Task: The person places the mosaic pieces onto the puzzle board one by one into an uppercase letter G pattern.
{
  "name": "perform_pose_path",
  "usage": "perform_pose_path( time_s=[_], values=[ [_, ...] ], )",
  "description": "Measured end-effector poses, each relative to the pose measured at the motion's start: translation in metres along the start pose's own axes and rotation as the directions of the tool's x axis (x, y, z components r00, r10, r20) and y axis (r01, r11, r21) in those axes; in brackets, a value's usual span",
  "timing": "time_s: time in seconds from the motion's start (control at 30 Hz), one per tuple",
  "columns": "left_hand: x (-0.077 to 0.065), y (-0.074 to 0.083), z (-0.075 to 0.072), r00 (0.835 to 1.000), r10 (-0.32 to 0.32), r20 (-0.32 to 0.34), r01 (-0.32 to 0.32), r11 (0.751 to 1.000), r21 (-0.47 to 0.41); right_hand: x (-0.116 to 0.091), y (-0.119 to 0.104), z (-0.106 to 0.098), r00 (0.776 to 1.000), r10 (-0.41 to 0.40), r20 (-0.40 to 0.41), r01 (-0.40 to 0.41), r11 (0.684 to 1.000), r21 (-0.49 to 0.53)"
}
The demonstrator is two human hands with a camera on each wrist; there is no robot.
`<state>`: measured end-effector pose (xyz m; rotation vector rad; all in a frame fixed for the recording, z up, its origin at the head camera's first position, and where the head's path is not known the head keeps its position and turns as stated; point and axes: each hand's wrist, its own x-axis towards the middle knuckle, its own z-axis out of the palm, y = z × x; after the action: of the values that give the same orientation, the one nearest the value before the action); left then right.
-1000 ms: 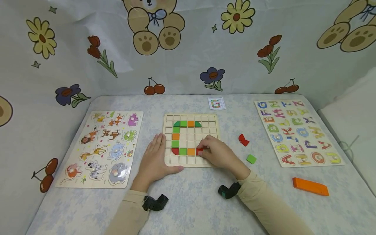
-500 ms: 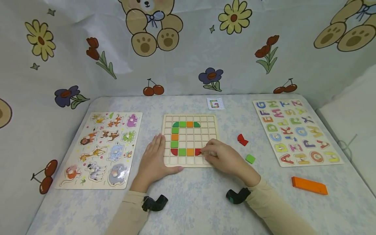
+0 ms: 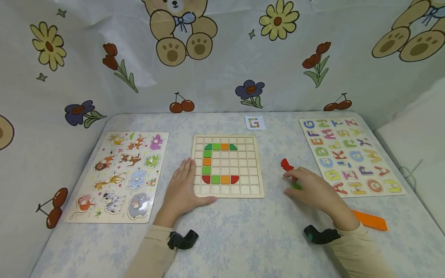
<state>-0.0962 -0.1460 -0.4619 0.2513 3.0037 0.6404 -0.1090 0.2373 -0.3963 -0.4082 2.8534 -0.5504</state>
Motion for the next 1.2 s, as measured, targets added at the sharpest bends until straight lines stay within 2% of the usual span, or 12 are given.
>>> perform_pose_path(
  time_s=[0.17,0.43,0.5,0.63,0.87,1.2],
  values=[
    [0.000,0.000,0.000,1.000,0.002,-0.003,-0.002,1.000,-0.004,-0.005,0.016,-0.004,0.999,0.030,0.035,-0.029,0.999,-0.045],
    [0.000,0.001,-0.001,1.000,0.000,-0.004,0.000,1.000,-0.010,-0.005,0.023,-0.004,0.993,0.102,0.057,-0.105,0.993,0.051],
    [0.000,0.000,-0.001,1.000,0.001,-0.006,-0.001,1.000,-0.011,-0.004,0.022,-0.004,0.994,0.093,0.056,-0.097,0.992,0.076],
    [0.000,0.000,-0.001,1.000,0.002,-0.008,-0.002,1.000,-0.012,0.000,0.018,-0.002,0.999,0.022,0.032,-0.026,0.991,0.129],
    [-0.001,0.000,-0.001,1.000,0.005,-0.008,-0.005,1.000,-0.015,0.019,-0.002,0.012,0.999,-0.030,-0.033,0.037,0.973,0.230],
    [-0.001,0.001,-0.002,1.000,-0.004,0.000,0.004,1.000,-0.018,0.056,-0.061,0.040,0.995,-0.071,-0.075,0.094,0.923,0.373]
  ],
)
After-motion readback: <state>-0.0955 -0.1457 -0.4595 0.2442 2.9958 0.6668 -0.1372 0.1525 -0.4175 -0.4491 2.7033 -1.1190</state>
